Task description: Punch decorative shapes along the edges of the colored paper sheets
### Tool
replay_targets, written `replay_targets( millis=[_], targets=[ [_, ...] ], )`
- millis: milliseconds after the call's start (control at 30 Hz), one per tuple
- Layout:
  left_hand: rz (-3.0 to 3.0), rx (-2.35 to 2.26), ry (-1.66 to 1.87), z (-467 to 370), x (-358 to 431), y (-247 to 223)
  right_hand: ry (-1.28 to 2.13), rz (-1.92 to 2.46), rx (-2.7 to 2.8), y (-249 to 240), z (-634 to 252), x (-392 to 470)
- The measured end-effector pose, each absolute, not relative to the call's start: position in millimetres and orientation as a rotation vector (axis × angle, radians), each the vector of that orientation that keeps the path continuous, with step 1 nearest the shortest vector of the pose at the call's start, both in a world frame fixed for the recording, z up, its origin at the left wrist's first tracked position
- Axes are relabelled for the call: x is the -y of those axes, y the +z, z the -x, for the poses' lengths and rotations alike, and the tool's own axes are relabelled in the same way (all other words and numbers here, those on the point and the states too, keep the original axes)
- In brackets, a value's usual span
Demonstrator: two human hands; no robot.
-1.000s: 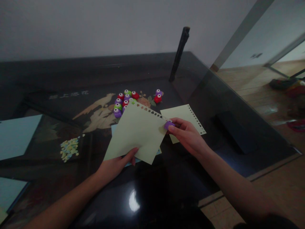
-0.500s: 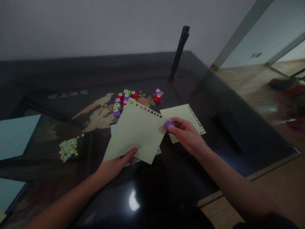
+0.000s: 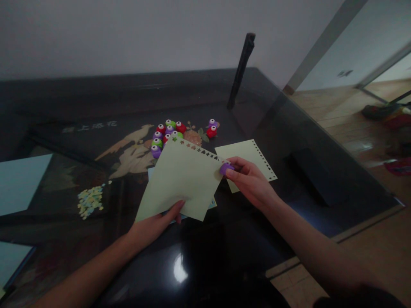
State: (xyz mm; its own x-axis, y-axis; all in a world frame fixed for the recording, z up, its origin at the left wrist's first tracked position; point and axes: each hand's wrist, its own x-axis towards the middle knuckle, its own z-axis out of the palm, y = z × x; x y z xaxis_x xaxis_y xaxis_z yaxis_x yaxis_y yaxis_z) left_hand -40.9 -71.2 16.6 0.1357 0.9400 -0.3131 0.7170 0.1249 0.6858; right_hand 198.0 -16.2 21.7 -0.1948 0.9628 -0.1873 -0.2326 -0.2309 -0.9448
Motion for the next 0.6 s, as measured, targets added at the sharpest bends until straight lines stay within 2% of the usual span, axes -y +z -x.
replay_targets(
  millis=[600],
  targets=[
    [-1.57, -1.606, 0.577, 44.3, 70.5, 14.0, 1.703, 1.086, 0.962, 17.0, -195.5, 17.3]
  ],
)
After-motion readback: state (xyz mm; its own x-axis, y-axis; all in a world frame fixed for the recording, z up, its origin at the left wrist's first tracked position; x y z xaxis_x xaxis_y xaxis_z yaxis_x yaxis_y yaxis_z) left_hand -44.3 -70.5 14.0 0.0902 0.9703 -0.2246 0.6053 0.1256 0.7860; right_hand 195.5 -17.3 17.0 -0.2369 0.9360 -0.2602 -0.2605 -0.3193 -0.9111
